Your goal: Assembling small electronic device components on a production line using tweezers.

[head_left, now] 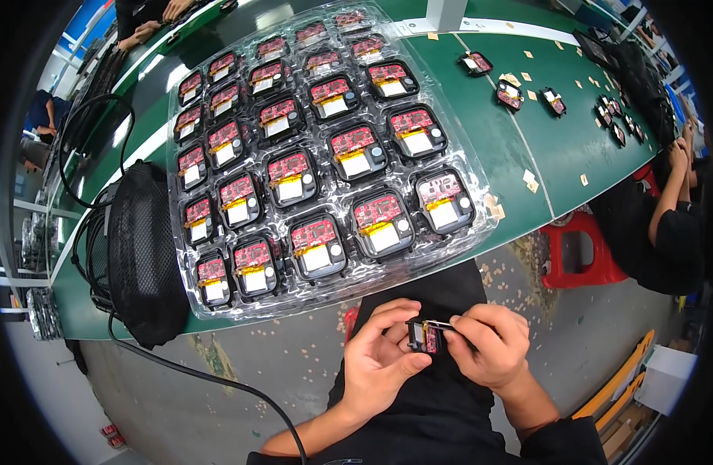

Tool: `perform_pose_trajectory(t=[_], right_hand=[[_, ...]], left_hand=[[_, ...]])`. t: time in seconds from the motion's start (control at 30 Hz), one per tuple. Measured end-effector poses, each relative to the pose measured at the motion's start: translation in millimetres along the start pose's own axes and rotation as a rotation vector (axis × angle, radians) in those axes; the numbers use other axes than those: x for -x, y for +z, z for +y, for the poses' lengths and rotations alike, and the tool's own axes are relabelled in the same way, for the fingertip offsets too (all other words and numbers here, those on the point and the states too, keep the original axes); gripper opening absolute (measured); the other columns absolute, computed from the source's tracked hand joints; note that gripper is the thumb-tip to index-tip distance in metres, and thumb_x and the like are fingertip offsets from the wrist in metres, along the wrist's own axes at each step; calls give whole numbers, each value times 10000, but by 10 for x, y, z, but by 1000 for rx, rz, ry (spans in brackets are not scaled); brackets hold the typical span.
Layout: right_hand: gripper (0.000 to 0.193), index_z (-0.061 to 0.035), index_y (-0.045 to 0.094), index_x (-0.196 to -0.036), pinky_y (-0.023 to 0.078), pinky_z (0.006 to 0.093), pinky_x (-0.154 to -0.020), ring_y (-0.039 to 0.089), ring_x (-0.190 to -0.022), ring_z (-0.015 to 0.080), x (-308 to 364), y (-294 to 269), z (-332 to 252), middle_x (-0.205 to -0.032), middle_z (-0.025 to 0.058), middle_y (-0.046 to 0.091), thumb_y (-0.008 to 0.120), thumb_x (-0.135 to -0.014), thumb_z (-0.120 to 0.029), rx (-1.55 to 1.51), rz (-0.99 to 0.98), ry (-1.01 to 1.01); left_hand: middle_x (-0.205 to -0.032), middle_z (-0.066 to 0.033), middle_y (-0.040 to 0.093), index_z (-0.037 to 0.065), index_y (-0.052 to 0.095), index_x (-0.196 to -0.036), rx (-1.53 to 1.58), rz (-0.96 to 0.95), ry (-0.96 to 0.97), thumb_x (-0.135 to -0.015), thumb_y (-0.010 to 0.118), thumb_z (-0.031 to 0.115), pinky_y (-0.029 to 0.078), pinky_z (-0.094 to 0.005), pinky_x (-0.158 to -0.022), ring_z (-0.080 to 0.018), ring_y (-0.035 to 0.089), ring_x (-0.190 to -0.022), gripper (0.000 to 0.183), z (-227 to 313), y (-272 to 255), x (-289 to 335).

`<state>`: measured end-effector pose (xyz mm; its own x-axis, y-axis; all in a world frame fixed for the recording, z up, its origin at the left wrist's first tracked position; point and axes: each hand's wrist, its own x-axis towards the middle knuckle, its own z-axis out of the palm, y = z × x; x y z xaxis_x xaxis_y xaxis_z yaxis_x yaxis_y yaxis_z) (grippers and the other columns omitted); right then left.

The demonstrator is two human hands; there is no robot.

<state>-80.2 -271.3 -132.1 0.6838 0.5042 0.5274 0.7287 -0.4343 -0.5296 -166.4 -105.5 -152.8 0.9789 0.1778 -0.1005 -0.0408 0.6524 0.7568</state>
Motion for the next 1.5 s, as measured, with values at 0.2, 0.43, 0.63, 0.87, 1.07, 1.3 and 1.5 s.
perform_pose_trajectory(t=[0.2,0.43,0.63,0.87,1.07,1.3,1.5], right_hand=[[219,-56,726,-910,429,284,-466,572,-541,160,-9,-34,54,-847,42,639,845,-730,-92,34,-35,-67],[199,-48,723,-896,476,296,-481,620,-571,180,-4,-30,-18,-839,46,649,836,-732,-54,-42,-39,19],[190,-35,722,-887,493,298,-488,636,-583,192,16,-32,-82,-837,57,650,830,-731,-43,-14,-48,84],[187,-46,725,-879,493,302,-497,632,-586,196,-70,-106,-55,-839,69,653,828,-724,-61,8,-79,34],[167,-2,667,-961,483,299,-582,611,-713,229,-285,-372,287,-910,147,627,730,-807,-10,21,178,166],[333,-19,611,-1215,526,424,-638,658,-752,356,-1102,-300,808,-1121,175,569,706,-914,-124,286,198,281],[478,-135,582,-1355,531,489,-664,685,-791,395,-1404,-304,964,-1135,136,567,712,-924,-297,513,-24,458]], left_hand=[[-1443,-138,426,-21,537,-1334,-12,-8,1,-855,782,-55,522,-333,-1000,-203,551,-1253,539,-27,-6,8],[-1440,-141,432,-19,536,-1334,14,10,-28,-856,775,-65,528,-331,-996,-217,560,-1249,536,-36,-20,29],[-1440,-168,456,-30,549,-1321,53,72,-41,-850,772,-80,524,-357,-1025,-255,572,-1260,524,-22,41,42],[-1450,-202,466,-38,554,-1320,1,6,32,-838,737,-150,511,-409,-1069,-301,564,-1290,527,0,33,-4],[-1412,-261,507,-20,532,-1338,55,-153,43,-807,738,-191,491,-487,-1092,-376,538,-1334,595,337,63,7],[-1066,-161,691,6,699,-994,-93,3,215,-869,742,129,574,-433,-944,-325,690,-1030,180,934,487,-111],[-1156,-157,566,21,660,-936,-1163,-324,512,-694,895,-4,586,-476,-928,-275,641,-1102,338,1708,438,-654]])
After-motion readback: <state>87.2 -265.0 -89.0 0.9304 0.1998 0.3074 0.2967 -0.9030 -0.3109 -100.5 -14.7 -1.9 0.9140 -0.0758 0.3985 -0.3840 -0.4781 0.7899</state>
